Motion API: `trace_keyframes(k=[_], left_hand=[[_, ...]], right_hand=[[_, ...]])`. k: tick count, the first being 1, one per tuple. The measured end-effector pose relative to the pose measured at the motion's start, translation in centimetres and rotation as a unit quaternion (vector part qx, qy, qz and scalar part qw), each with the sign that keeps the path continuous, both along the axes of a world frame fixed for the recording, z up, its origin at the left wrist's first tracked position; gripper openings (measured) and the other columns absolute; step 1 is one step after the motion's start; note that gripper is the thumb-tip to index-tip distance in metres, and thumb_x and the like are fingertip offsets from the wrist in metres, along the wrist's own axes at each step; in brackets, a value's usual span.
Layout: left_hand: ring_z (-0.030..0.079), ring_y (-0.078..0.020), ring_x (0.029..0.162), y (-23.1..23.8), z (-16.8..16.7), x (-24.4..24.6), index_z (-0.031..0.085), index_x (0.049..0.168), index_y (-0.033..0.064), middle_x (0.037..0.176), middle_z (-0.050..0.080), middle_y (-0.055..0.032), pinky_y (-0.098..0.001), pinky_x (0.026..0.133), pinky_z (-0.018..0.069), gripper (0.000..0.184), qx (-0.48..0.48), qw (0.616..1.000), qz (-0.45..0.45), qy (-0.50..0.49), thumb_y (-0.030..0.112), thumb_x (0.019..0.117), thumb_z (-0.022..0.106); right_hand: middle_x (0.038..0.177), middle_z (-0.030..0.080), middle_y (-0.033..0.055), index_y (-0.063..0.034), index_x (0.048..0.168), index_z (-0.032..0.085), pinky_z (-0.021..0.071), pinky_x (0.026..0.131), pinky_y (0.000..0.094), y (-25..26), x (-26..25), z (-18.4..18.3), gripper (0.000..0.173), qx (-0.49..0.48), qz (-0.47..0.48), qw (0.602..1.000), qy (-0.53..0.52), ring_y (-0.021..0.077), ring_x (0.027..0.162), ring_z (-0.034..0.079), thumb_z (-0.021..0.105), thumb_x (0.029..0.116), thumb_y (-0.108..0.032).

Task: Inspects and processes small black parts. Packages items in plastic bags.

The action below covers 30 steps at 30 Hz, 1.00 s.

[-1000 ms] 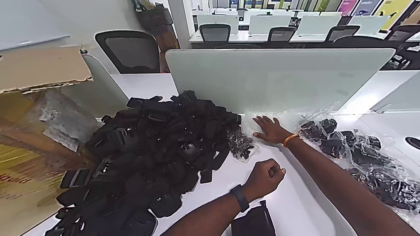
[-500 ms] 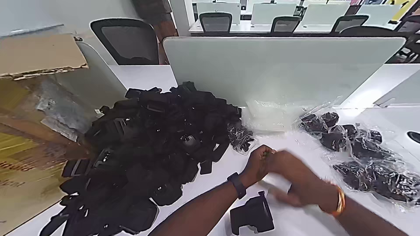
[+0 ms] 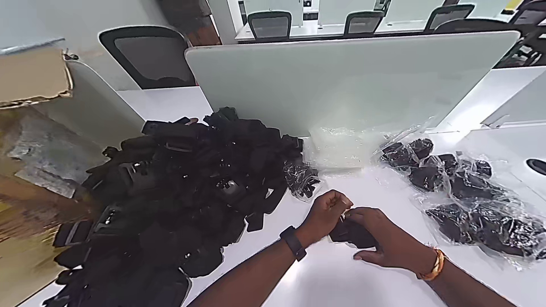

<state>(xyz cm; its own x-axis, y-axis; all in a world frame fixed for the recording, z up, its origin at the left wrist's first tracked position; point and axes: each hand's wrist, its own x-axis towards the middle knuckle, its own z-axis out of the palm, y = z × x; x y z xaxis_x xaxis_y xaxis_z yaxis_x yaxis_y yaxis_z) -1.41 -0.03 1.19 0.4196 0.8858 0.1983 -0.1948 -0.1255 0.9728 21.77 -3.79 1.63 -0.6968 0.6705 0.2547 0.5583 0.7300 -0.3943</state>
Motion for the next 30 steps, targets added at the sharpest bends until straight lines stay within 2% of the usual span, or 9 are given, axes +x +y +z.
trace_keyframes(k=[2, 4, 10, 13, 16, 18, 22, 26, 30], left_hand=[[0.068, -0.0151, 0.099, -0.4, -0.2, 0.0, 0.065, 0.113, -0.0052, 0.111, 0.07, -0.0123, -0.0331, 0.09, 0.0575, 0.024, 0.057, 0.997, -0.021, 0.041, 0.014, 0.1, 0.061], [0.065, -0.018, 0.111, -0.8, -0.4, 0.4, 0.063, 0.121, -0.0045, 0.124, 0.065, -0.0153, -0.034, 0.095, 0.0566, 0.033, 0.12, 0.988, -0.037, 0.087, 0.016, 0.0958, 0.067], [0.045, -0.0279, 0.142, -1.8, -0.6, 0.9, 0.049, 0.147, 0.0026, 0.153, 0.046, -0.0186, -0.0426, 0.117, 0.042, 0.075, 0.263, 0.937, -0.024, 0.228, 0.032, 0.0852, 0.08], [0.046, -0.0283, 0.142, -2.2, -0.7, 1.0, 0.054, 0.144, 0.0073, 0.151, 0.049, -0.0158, -0.0469, 0.116, 0.0423, 0.07, 0.303, 0.919, -0.005, 0.252, 0.029, 0.0841, 0.083], [0.053, -0.0256, 0.134, -2.2, -0.8, 0.9, 0.067, 0.128, 0.008, 0.143, 0.057, -0.0151, -0.044, 0.111, 0.0466, 0.047, 0.319, 0.917, 0.03, 0.239, 0.027, 0.0873, 0.081], [0.055, -0.0254, 0.132, -2.2, -0.8, 0.8, 0.067, 0.124, 0.005, 0.141, 0.058, -0.0168, -0.042, 0.11, 0.0475, 0.044, 0.311, 0.924, 0.047, 0.218, 0.026, 0.0877, 0.08], [0.064, -0.0191, 0.12, -2.2, -0.4, 0.7, 0.053, 0.137, -0.0079, 0.133, 0.063, -0.0188, -0.0353, 0.103, 0.0549, 0.064, 0.232, 0.961, 0.061, 0.135, 0.029, 0.0906, 0.077], [0.071, -0.0162, 0.108, -1.9, -0.3, 0.5, 0.035, 0.143, -0.0134, 0.123, 0.07, -0.0175, -0.0347, 0.092, 0.0605, 0.068, 0.179, 0.977, 0.069, 0.091, 0.028, 0.0986, 0.064], [0.059, -0.0261, 0.129, -1.0, -0.9, 0.0, 0.05, 0.137, -0.013, 0.137, 0.059, -0.0245, -0.041, 0.11, 0.049, 0.053, 0.184, 0.977, 0.057, 0.092, 0.031, 0.1083, 0.041]], right_hand=[[0.148, 0.051, 0.0075, -0.0169, 0.151, 0.042, 0.0354, 0.118, 0.0494, 0.1, 0.9, -0.3, 0.098, -0.04, 0.011, 0.998, 0.046, 0.0235, 0.142, 0.043, 0.08, 0.0751, -0.065], [0.151, 0.048, 0.0085, -0.0154, 0.153, 0.037, 0.0336, 0.121, 0.048, 0.4, 1.7, -0.6, 0.099, -0.071, 0.015, 0.994, 0.078, 0.0237, 0.146, 0.038, 0.083, 0.0752, -0.057], [0.142, 0.055, 0.0117, -0.0064, 0.145, 0.046, 0.0409, 0.117, 0.0415, 0.7, 1.7, -1.0, 0.078, -0.071, -0.058, 0.991, 0.101, 0.0208, 0.137, 0.049, 0.082, 0.082, -0.034], [0.13, 0.062, 0.0095, -0.0074, 0.138, 0.053, 0.0482, 0.108, 0.0357, 0.7, 1.7, -1.1, 0.064, -0.048, -0.087, 0.988, 0.118, 0.0169, 0.125, 0.058, 0.081, 0.0848, -0.03], [0.123, 0.065, 0.0079, -0.0076, 0.131, 0.056, 0.0539, 0.098, 0.0281, 0.9, 1.8, -1.2, 0.051, -0.067, -0.101, 0.978, 0.168, 0.012, 0.114, 0.062, 0.078, 0.0871, -0.021], [0.122, 0.066, 0.0081, -0.0072, 0.128, 0.058, 0.0552, 0.093, 0.0274, 1.0, 1.9, -1.2, 0.047, -0.074, -0.11, 0.971, 0.2, 0.0119, 0.11, 0.063, 0.077, 0.0861, -0.016], [0.108, 0.07, 0.002, -0.0057, 0.118, 0.06, 0.0531, 0.081, 0.0194, 1.2, 1.9, -1.1, 0.031, -0.048, -0.112, 0.956, 0.268, 0.0029, 0.094, 0.063, 0.071, 0.0905, -0.015], [0.101, 0.07, -0.0036, -0.0075, 0.114, 0.062, 0.0561, 0.081, 0.0182, 1.0, 1.8, -0.9, 0.02, -0.046, -0.099, 0.935, 0.338, -0.0009, 0.09, 0.065, 0.067, 0.0974, -0.018], [0.096, 0.069, -0.0091, -0.0143, 0.109, 0.066, 0.0566, 0.082, 0.0187, 1.0, 1.9, -0.9, 0.015, -0.091, -0.034, 0.899, 0.428, -0.0017, 0.088, 0.065, 0.059, 0.1052, -0.026]])
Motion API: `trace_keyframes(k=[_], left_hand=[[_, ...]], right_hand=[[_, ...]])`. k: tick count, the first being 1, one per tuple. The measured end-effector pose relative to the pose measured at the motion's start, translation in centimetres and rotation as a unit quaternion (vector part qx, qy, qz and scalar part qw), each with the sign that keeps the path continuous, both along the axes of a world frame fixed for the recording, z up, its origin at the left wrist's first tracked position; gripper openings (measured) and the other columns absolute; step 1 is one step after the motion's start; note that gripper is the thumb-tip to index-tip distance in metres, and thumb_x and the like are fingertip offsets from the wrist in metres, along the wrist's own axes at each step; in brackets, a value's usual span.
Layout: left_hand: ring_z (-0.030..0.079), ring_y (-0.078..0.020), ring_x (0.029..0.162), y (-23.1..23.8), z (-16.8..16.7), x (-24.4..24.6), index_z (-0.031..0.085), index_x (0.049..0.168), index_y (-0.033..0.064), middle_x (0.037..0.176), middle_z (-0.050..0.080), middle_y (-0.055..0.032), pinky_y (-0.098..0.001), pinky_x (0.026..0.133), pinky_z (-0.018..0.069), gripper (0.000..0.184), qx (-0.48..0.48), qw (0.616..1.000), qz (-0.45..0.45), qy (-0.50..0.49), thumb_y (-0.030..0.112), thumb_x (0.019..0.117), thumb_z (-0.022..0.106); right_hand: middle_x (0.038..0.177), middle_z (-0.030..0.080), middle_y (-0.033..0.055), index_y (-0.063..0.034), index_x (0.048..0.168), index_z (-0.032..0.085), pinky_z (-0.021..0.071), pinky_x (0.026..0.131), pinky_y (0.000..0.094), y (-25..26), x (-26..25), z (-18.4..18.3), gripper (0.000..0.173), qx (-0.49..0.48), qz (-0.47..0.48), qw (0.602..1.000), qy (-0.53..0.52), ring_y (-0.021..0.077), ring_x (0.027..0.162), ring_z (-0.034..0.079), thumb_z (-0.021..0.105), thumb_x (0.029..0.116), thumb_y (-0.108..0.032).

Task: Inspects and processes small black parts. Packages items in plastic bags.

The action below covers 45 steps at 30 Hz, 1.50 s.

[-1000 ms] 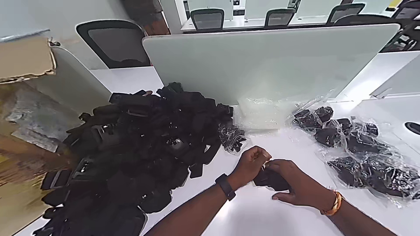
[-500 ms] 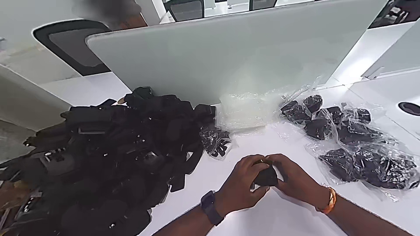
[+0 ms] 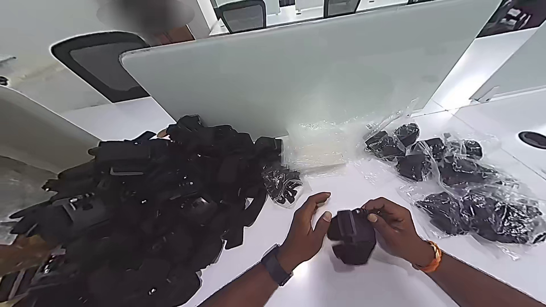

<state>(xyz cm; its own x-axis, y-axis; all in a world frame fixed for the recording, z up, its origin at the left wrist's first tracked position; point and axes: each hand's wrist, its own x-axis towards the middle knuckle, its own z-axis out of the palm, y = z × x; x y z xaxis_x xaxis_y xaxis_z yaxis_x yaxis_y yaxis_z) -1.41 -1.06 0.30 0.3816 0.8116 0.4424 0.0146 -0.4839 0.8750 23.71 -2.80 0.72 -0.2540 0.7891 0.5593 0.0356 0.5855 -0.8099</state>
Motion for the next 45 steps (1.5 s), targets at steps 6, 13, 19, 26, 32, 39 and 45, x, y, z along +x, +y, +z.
trace_keyframes(k=[6, 13, 19, 26, 32, 39, 45], left_hand=[[0.064, -0.0188, 0.112, 0.4, -0.5, -0.1, 0.064, 0.118, -0.0067, 0.121, 0.066, -0.0174, -0.0349, 0.095, 0.0541, 0.043, 0.011, 1.0, -0.011, -0.006, 0.028, 0.1088, 0.04], [0.067, -0.0151, 0.102, -0.2, -0.4, 0.1, 0.071, 0.107, 0.0017, 0.107, 0.071, -0.01, -0.032, 0.091, 0.0565, 0.021, 0.001, 0.995, -0.04, 0.095, 0.017, 0.0924, 0.071], [0.067, -0.0175, 0.102, -0.6, -0.1, 0.3, 0.072, 0.116, 0.0048, 0.105, 0.073, -0.0085, -0.0368, 0.092, 0.054, 0.03, 0.011, 0.988, -0.009, 0.155, 0.025, 0.0938, 0.07], [0.069, -0.0107, 0.087, -0.4, -0.4, 0.3, 0.074, 0.108, 0.0033, 0.096, 0.073, -0.0076, -0.0278, 0.08, 0.0577, 0.022, -0.007, 0.994, 0.02, 0.104, 0.021, 0.0949, 0.07], [0.069, -0.0107, 0.091, -0.3, -0.6, 0.3, 0.073, 0.106, 0.0041, 0.1, 0.073, -0.0067, -0.0283, 0.083, 0.0579, 0.019, -0.011, 0.995, 0.009, 0.098, 0.019, 0.0936, 0.073], [0.069, -0.0101, 0.092, -0.3, -0.4, 0.3, 0.075, 0.106, 0.0061, 0.099, 0.074, -0.0055, -0.0277, 0.084, 0.057, 0.02, -0.016, 0.993, 0.016, 0.117, 0.022, 0.0948, 0.072], [0.068, -0.008, 0.082, -0.5, -0.4, 0.3, 0.075, 0.101, 0.0052, 0.093, 0.073, -0.0051, -0.025, 0.076, 0.0571, 0.019, -0.025, 0.994, 0.025, 0.106, 0.022, 0.092, 0.075]], right_hand=[[0.084, 0.067, -0.0015, -0.007, 0.101, 0.067, 0.0523, 0.067, 0.0175, -0.1, -0.1, -0.6, 0.021, -0.013, 0.013, 0.989, -0.146, 0.0002, 0.073, 0.061, 0.06, 0.1038, -0.027], [0.085, 0.064, -0.0004, -0.0098, 0.102, 0.069, 0.0506, 0.064, 0.0191, -0.2, -0.5, -0.9, 0.02, 0.001, -0.039, 0.964, -0.265, 0.0033, 0.071, 0.058, 0.065, 0.0998, -0.029], [0.096, 0.065, 0.0058, -0.0039, 0.102, 0.066, 0.052, 0.07, 0.017, -0.1, -0.5, -0.3, 0.017, 0.037, -0.013, 0.983, -0.181, 0.0044, 0.08, 0.06, 0.066, 0.1004, -0.021], [0.092, 0.061, 0.0008, -0.0044, 0.119, 0.064, 0.0503, 0.072, 0.0217, 0.3, 0.0, -0.5, 0.046, -0.006, -0.028, 0.981, -0.191, 0.0049, 0.082, 0.057, 0.056, 0.1019, -0.046], [0.077, 0.061, -0.0021, -0.0119, 0.094, 0.069, 0.0468, 0.07, 0.0296, 0.0, 0.0, -0.4, 0.039, -0.015, -0.057, 0.962, -0.268, 0.007, 0.072, 0.056, 0.045, 0.1086, -0.039], [0.073, 0.059, -0.0044, -0.0122, 0.094, 0.07, 0.0449, 0.069, 0.0294, 0.2, 0.1, -0.5, 0.035, -0.021, -0.038, 0.964, -0.261, 0.0056, 0.067, 0.054, 0.051, 0.1069, -0.039], [0.09, 0.069, -0.0033, -0.0143, 0.116, 0.07, 0.048, 0.084, 0.0353, -0.1, 0.1, -0.3, 0.038, -0.022, -0.016, 0.957, -0.288, 0.0069, 0.083, 0.061, 0.044, 0.1087, -0.042]])
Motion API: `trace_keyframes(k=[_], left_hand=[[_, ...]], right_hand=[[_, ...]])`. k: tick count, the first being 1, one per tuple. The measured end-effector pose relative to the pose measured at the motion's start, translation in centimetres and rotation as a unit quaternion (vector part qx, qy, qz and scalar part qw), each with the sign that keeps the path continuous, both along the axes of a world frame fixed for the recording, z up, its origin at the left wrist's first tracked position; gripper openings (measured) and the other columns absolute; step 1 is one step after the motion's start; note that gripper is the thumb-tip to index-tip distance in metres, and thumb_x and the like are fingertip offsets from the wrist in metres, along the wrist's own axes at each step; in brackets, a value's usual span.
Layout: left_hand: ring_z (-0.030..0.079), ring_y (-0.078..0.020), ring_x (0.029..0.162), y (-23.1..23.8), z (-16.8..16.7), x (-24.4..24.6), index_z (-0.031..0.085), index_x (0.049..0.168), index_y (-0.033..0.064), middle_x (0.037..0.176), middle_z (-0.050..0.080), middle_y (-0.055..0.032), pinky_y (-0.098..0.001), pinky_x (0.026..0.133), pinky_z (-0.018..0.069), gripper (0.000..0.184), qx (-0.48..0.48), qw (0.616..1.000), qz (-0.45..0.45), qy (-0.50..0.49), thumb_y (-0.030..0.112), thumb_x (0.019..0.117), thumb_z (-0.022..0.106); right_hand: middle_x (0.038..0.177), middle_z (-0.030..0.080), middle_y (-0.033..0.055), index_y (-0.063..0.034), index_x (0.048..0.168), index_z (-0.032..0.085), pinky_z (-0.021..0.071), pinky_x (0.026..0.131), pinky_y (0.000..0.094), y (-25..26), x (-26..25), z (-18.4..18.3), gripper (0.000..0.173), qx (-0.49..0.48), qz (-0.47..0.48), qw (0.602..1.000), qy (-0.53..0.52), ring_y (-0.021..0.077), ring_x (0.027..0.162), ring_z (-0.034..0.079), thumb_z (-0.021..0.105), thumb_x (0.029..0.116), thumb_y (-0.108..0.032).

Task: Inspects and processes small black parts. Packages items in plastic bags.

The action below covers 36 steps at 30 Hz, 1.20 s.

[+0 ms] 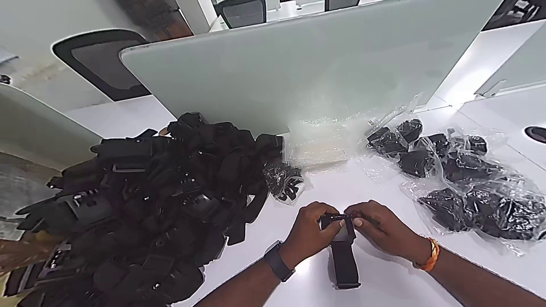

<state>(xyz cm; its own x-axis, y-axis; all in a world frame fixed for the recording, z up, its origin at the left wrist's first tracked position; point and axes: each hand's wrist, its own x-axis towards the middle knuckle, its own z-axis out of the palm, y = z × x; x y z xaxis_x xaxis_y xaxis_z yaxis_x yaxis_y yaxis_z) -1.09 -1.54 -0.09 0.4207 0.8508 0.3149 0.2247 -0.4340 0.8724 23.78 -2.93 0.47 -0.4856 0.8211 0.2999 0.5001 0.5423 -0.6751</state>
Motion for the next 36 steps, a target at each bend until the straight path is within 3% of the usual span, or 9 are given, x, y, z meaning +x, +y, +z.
trace_keyframes(k=[5, 7, 12, 16, 21, 24, 27, 31, 36], left_hand=[[0.069, -0.0099, 0.092, 0.15, -0.03, 0.0, 0.075, 0.106, 0.0039, 0.1, 0.074, -0.0065, -0.0273, 0.085, 0.0577, 0.019, 0.009, 0.999, -0.027, -0.015, 0.02, 0.0948, 0.073], [0.07, -0.0104, 0.096, 0.25, -0.04, -0.1, 0.075, 0.107, 0.0033, 0.102, 0.074, -0.0071, -0.0283, 0.089, 0.0577, 0.019, 0.017, 0.999, -0.043, -0.017, 0.018, 0.096, 0.072], [0.068, -0.0091, 0.089, 0.3, 0.09, -0.25, 0.076, 0.105, 0.0052, 0.096, 0.072, -0.0052, -0.0267, 0.082, 0.0572, 0.018, 0.022, 0.998, -0.054, -0.008, 0.02, 0.0967, 0.071], [0.067, -0.0094, 0.087, 0.25, 0.11, -0.24, 0.076, 0.104, 0.0047, 0.094, 0.071, -0.0056, -0.0264, 0.08, 0.057, 0.017, 0.021, 0.998, -0.055, -0.013, 0.019, 0.0962, 0.071], [0.068, -0.0103, 0.09, 0.18, 0.04, -0.21, 0.075, 0.103, 0.0039, 0.096, 0.071, -0.0067, -0.0268, 0.083, 0.0575, 0.016, 0.04, 0.997, -0.062, -0.021, 0.017, 0.0961, 0.07], [0.069, -0.0107, 0.093, 0.12, -0.05, -0.11, 0.075, 0.105, 0.0015, 0.1, 0.072, -0.0087, -0.0263, 0.086, 0.0582, 0.018, 0.07, 0.996, -0.043, -0.024, 0.016, 0.0965, 0.07], [0.069, -0.0118, 0.098, 0.01, 0.01, -0.05, 0.075, 0.106, 0.0016, 0.104, 0.073, -0.0089, -0.0282, 0.09, 0.0575, 0.019, 0.075, 0.997, -0.032, -0.015, 0.017, 0.0967, 0.07], [0.069, -0.0119, 0.099, 0.05, -0.08, 0.08, 0.074, 0.105, 0.0021, 0.106, 0.073, -0.0086, -0.0285, 0.091, 0.0576, 0.019, 0.075, 0.997, -0.028, -0.01, 0.018, 0.0965, 0.071], [0.069, -0.0113, 0.098, 0.1, -0.21, 0.03, 0.074, 0.105, 0.0011, 0.106, 0.073, -0.009, -0.0272, 0.089, 0.058, 0.018, 0.071, 0.997, -0.033, -0.015, 0.017, 0.0961, 0.071]], right_hand=[[0.088, 0.068, -0.0015, -0.0134, 0.115, 0.07, 0.0512, 0.082, 0.0333, 0.12, 0.06, -0.25, 0.036, 0.013, 0.01, 1.0, -0.002, 0.0078, 0.081, 0.062, 0.048, 0.1081, -0.041], [0.092, 0.07, -0.0004, -0.0115, 0.113, 0.071, 0.0552, 0.083, 0.0277, 0.18, 0.06, -0.27, 0.034, 0.019, 0.02, 1.0, 0.014, 0.0056, 0.086, 0.065, 0.05, 0.1076, -0.038], [0.092, 0.071, 0.0016, -0.0088, 0.112, 0.072, 0.0548, 0.077, 0.0219, 0.16, -0.03, -0.23, 0.03, 0.033, 0.033, 0.998, 0.04, 0.0037, 0.082, 0.065, 0.054, 0.1065, -0.033], [0.09, 0.07, 0.003, -0.0118, 0.113, 0.072, 0.0549, 0.082, 0.0269, -0.16, -0.25, -0.08, 0.027, 0.113, 0.009, 0.994, -0.006, 0.0102, 0.087, 0.066, 0.052, 0.1065, -0.028], [0.09, 0.071, 0.0042, -0.0134, 0.115, 0.071, 0.0527, 0.075, 0.0335, -0.4, -0.38, 0.33, 0.021, 0.254, -0.002, 0.964, -0.081, 0.0187, 0.083, 0.066, 0.053, 0.1042, -0.018], [0.092, 0.07, 0.0065, -0.011, 0.12, 0.068, 0.0557, 0.079, 0.035, -0.39, -0.51, 0.02, 0.03, 0.195, -0.008, 0.979, -0.062, 0.0184, 0.085, 0.067, 0.056, 0.1042, -0.034], [0.093, 0.067, 0.0042, -0.0106, 0.123, 0.065, 0.0498, 0.08, 0.039, -0.33, -0.36, 0.14, 0.051, 0.103, -0.041, 0.992, -0.064, 0.0172, 0.087, 0.062, 0.053, 0.101, -0.054], [0.08, 0.062, -0.0033, -0.0144, 0.099, 0.068, 0.0447, 0.08, 0.0348, 0.01, 0.02, 0.12, 0.04, 0.049, -0.047, 0.997, -0.032, 0.0086, 0.077, 0.058, 0.046, 0.1064, -0.047], [0.081, 0.064, -0.0027, -0.013, 0.096, 0.069, 0.044, 0.083, 0.0343, 0.2, 0.15, 0.06, 0.038, 0.039, 0.002, 0.999, -0.022, 0.0076, 0.08, 0.059, 0.047, 0.1075, -0.042]])
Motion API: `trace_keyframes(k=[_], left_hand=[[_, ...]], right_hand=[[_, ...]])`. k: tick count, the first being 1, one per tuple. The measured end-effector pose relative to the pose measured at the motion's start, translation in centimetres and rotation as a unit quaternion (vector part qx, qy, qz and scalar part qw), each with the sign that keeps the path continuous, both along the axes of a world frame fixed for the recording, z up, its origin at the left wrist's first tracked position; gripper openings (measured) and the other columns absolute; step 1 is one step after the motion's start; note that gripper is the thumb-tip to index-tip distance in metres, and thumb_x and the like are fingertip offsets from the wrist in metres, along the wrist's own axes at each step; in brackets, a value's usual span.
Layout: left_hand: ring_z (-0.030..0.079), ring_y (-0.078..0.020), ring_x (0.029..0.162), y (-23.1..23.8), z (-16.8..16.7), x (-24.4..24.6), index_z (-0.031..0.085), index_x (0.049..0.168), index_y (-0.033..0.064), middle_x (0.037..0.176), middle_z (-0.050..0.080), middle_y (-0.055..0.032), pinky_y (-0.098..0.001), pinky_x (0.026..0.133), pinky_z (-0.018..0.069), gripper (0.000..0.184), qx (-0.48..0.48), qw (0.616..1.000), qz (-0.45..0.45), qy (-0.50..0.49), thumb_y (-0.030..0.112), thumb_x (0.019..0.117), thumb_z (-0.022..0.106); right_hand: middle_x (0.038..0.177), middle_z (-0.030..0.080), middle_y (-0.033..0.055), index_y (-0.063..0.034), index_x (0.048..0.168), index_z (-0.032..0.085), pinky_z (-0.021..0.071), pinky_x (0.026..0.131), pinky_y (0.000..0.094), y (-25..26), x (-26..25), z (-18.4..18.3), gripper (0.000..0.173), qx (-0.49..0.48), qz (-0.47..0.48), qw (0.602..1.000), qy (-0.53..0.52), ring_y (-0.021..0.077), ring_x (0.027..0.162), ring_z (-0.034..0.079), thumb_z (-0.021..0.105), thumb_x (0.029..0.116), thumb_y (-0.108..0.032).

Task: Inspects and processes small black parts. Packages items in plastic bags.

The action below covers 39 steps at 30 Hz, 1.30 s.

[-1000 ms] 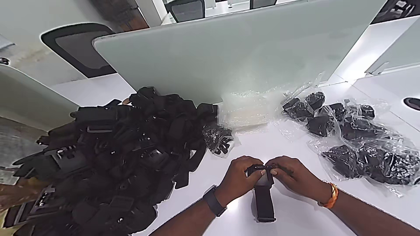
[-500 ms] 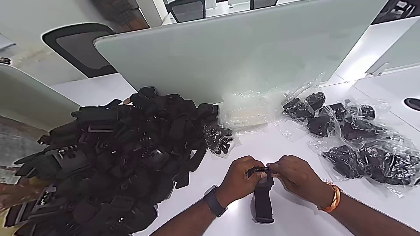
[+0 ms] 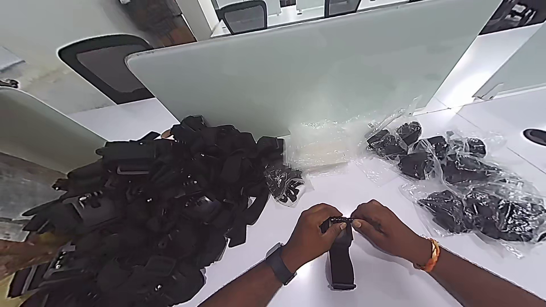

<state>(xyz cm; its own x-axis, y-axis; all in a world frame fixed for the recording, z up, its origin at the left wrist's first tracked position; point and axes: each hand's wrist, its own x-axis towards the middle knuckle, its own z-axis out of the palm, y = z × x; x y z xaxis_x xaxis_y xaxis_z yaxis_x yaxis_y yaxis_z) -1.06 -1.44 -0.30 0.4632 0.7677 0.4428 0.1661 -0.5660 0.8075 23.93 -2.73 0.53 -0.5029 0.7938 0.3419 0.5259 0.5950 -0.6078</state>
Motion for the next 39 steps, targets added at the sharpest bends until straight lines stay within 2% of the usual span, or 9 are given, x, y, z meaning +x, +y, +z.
trace_keyframes(k=[6, 10, 17, 21, 23, 25, 28, 35, 39], left_hand=[[0.069, -0.0124, 0.101, 0.0, 0.05, 0.04, 0.074, 0.108, -0.0003, 0.109, 0.072, -0.0108, -0.0275, 0.092, 0.0577, 0.019, 0.003, 1.0, -0.024, -0.006, 0.015, 0.0966, 0.07], [0.069, -0.0125, 0.1, 0.07, 0.12, -0.08, 0.074, 0.106, 0.0005, 0.106, 0.072, -0.0102, -0.0278, 0.091, 0.058, 0.017, 0.003, 0.999, -0.034, -0.013, 0.014, 0.0978, 0.069], [0.068, -0.0103, 0.091, 0.07, 0.24, -0.16, 0.075, 0.106, 0.0024, 0.099, 0.071, -0.0082, -0.0255, 0.083, 0.0578, 0.017, -0.004, 1.0, -0.03, -0.001, 0.016, 0.0984, 0.068], [0.068, -0.0103, 0.092, 0.04, 0.16, -0.04, 0.074, 0.105, 0.0017, 0.102, 0.072, -0.0086, -0.0256, 0.085, 0.0583, 0.016, -0.01, 1.0, -0.014, -0.007, 0.015, 0.0974, 0.069], [0.069, -0.0109, 0.095, 0.07, 0.15, 0.0, 0.074, 0.105, 0.0011, 0.104, 0.072, -0.0093, -0.026, 0.087, 0.0585, 0.016, -0.01, 1.0, -0.012, -0.008, 0.015, 0.0968, 0.07], [0.069, -0.0111, 0.096, 0.12, 0.11, 0.01, 0.073, 0.104, 0.0005, 0.105, 0.072, -0.0096, -0.0259, 0.087, 0.0584, 0.016, -0.008, 1.0, -0.012, -0.011, 0.015, 0.0969, 0.07], [0.069, -0.0107, 0.095, 0.09, 0.07, 0.01, 0.073, 0.104, 0.0002, 0.105, 0.072, -0.0096, -0.0256, 0.087, 0.0582, 0.016, -0.012, 1.0, -0.01, -0.007, 0.014, 0.0963, 0.07], [0.068, -0.0093, 0.092, 0.07, 0.22, -0.05, 0.074, 0.104, 0.0009, 0.103, 0.072, -0.0085, -0.0241, 0.084, 0.0578, 0.015, -0.025, 1.0, -0.015, -0.003, 0.014, 0.0967, 0.07], [0.068, -0.0094, 0.093, 0.08, 0.23, -0.08, 0.074, 0.104, 0.001, 0.103, 0.072, -0.0086, -0.0241, 0.085, 0.0577, 0.016, -0.026, 1.0, -0.017, -0.002, 0.014, 0.0967, 0.07]], right_hand=[[0.079, 0.061, 0.0003, -0.0112, 0.094, 0.067, 0.0416, 0.081, 0.0361, 0.05, 0.04, -0.1, 0.038, 0.01, 0.022, 1.0, -0.014, 0.0116, 0.078, 0.057, 0.049, 0.1062, -0.043], [0.082, 0.065, -0.0001, -0.011, 0.097, 0.069, 0.0446, 0.084, 0.0344, 0.07, 0.03, -0.25, 0.038, 0.022, 0.023, 0.999, 0.008, 0.0097, 0.081, 0.06, 0.051, 0.1063, -0.043], [0.089, 0.07, -0.0008, -0.0159, 0.104, 0.07, 0.0457, 0.087, 0.0382, -0.23, -0.36, -0.03, 0.026, 0.132, -0.014, 0.991, -0.029, 0.0121, 0.085, 0.064, 0.056, 0.1041, -0.037], [0.089, 0.066, -0.0012, -0.0151, 0.11, 0.068, 0.0466, 0.084, 0.0377, -0.31, -0.55, -0.28, 0.032, 0.081, -0.036, 0.996, -0.025, 0.0109, 0.081, 0.06, 0.059, 0.1021, -0.045], [0.09, 0.066, -0.0011, -0.0153, 0.112, 0.069, 0.0468, 0.084, 0.0392, -0.27, -0.37, -0.23, 0.04, 0.048, -0.048, 0.997, -0.03, 0.0117, 0.084, 0.06, 0.055, 0.1021, -0.052], [0.091, 0.067, -0.0015, -0.0173, 0.107, 0.071, 0.0456, 0.088, 0.0404, -0.16, -0.21, -0.21, 0.042, 0.033, -0.047, 0.998, -0.04, 0.0125, 0.089, 0.062, 0.043, 0.107, -0.049], [0.088, 0.068, -0.0002, -0.0152, 0.099, 0.071, 0.0435, 0.092, 0.0409, -0.02, -0.2, -0.17, 0.042, 0.026, -0.023, 0.998, -0.049, 0.0131, 0.091, 0.063, 0.041, 0.1098, -0.042], [0.088, 0.066, -0.0021, -0.0141, 0.104, 0.069, 0.0437, 0.091, 0.0381, 0.09, -0.17, -0.05, 0.024, 0.039, -0.003, 0.999, -0.016, 0.009, 0.085, 0.061, 0.058, 0.103, -0.035], [0.088, 0.066, -0.0024, -0.0154, 0.104, 0.068, 0.0444, 0.089, 0.0382, -0.03, -0.34, -0.1, 0.019, 0.075, -0.009, 0.997, -0.012, 0.009, 0.083, 0.06, 0.061, 0.1006, -0.033]])
